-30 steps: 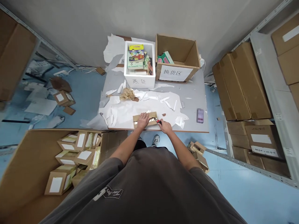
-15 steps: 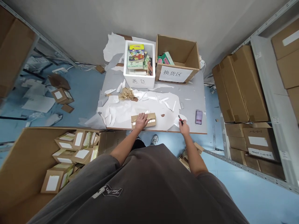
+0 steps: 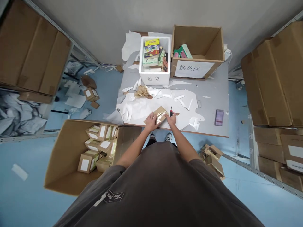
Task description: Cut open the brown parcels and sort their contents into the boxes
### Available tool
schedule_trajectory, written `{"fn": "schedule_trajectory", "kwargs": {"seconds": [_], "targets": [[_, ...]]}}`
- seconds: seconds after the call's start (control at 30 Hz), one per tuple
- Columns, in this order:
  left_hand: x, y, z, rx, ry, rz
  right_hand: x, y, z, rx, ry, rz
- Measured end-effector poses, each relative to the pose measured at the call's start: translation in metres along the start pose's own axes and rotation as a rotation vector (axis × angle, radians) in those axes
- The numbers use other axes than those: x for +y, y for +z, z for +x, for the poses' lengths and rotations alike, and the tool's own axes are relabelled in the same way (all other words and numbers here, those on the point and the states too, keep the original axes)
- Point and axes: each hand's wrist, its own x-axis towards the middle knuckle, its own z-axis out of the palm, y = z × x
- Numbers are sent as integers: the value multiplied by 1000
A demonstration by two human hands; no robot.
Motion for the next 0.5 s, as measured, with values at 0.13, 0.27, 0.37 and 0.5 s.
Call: {"fn": "schedule_trajectory", "kwargs": {"seconds": [0.13,0.27,0.37,0.5], "targets": [[4,7,-10,-29,-77,-81,-40,10,29,22,-47,-42],[-4,9,-5,34,-116,-345,-46,-3,36,-66,-2,70],[-17,10,1,78,-163,-584,-27,-26,21,-247,133,301],[-23,20,7,22,-268,-904,-7,-45,-10,-518,262,497]]}}
